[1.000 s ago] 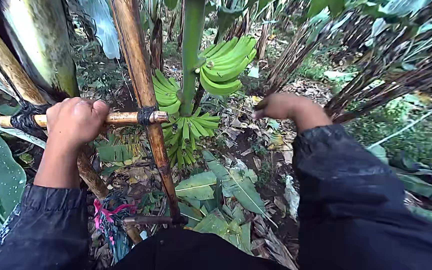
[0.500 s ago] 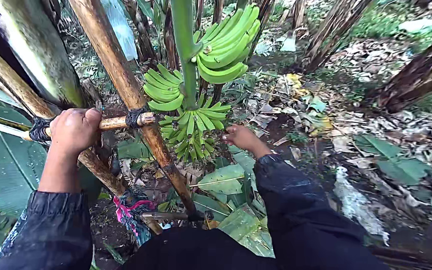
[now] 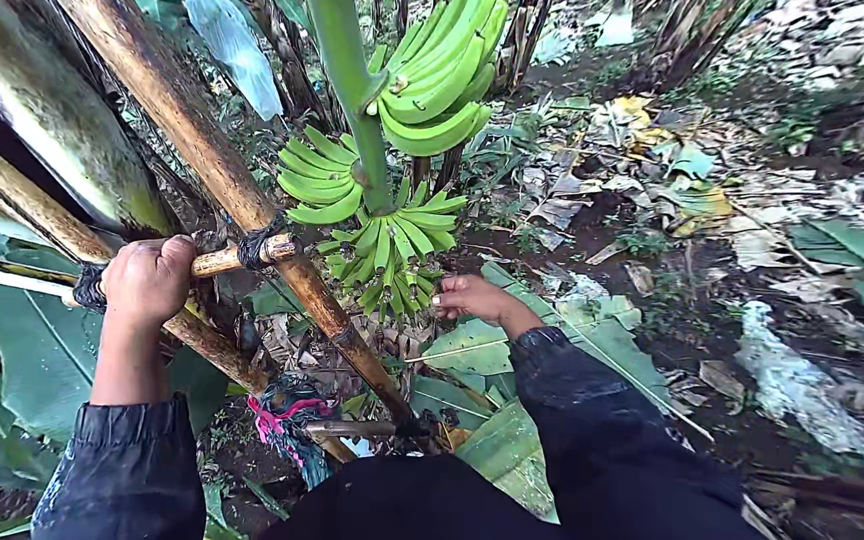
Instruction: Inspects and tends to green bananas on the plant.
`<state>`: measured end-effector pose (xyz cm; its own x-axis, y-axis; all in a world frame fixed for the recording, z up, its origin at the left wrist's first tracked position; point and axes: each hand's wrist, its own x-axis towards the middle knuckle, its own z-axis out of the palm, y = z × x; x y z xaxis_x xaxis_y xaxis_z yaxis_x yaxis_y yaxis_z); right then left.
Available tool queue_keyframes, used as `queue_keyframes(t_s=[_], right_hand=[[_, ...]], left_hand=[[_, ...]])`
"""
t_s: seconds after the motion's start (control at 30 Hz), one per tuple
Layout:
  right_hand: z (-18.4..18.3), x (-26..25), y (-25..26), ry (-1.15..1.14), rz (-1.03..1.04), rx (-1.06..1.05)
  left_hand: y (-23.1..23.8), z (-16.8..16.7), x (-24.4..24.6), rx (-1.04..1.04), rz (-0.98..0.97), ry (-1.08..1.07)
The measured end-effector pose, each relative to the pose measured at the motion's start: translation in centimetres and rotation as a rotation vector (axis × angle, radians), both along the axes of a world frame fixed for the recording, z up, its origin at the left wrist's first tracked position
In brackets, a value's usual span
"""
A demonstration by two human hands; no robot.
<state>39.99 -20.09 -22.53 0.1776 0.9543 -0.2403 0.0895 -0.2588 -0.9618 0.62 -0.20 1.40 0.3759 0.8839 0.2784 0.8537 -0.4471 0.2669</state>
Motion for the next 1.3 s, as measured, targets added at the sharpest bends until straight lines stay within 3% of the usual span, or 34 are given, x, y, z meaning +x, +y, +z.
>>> queue_keyframes(t_s=[0.07, 0.17, 0.33, 0.47, 0.57, 0.63, 0.73, 0.87, 1.03, 1.1, 1.2, 1.23, 1.3], right_hand=[[0.9, -1.7, 0.3, 0.246, -0.010, -0.033], [0.3, -3.9, 2.8, 0.361, -0.139, -0.078], [-0.1, -4.8, 3.0, 0.076, -0.071, -0.065], [-0.4, -6.9, 3.2, 0.538, 0.048, 0.038], [0.1, -10.0, 5.7, 0.679, -0.118, 0.015], [0.5, -11.1, 6.5, 0.573, -0.221, -0.001], [-0.9, -11.4, 6.9, 0.282, -0.111, 0.106], [-1.2, -13.5, 8.4, 0.711, 0.087, 0.222], [0.5, -16.6, 12.9, 1.267, -0.059, 0.359], [1.2, -17.0, 12.9, 1.125, -0.159, 0.355], [1.0, -17.5, 12.0, 0.426, -0.178, 0.310], [1.0, -17.7, 11.9, 0.299, -0.127, 0.312], [1.9, -18.1, 12.1, 0.294, -0.005, 0.363]], left_hand=[[0.0, -0.1, -0.1, 0.005, -0.001, -0.002], [0.0, -0.1, -0.2, 0.010, 0.004, -0.006], [0.2, -0.1, -0.4, 0.016, 0.007, -0.009], [0.0, -0.1, -0.3, 0.012, 0.010, -0.009], [0.1, -0.1, -0.3, 0.010, 0.017, -0.008], [0.4, -0.2, -0.4, 0.014, 0.008, -0.011], [0.3, -0.2, -0.3, 0.023, 0.000, -0.012], [0.3, -0.1, -0.3, 0.019, 0.003, -0.014], [0.2, 0.0, -0.5, 0.030, -0.024, -0.009], [0.3, -0.1, -0.5, 0.033, -0.034, -0.014], [0.4, -0.2, -0.6, 0.039, -0.035, -0.011], [0.4, -0.1, -0.6, 0.040, -0.034, -0.008], [0.6, -0.1, -0.5, 0.040, -0.037, -0.002]])
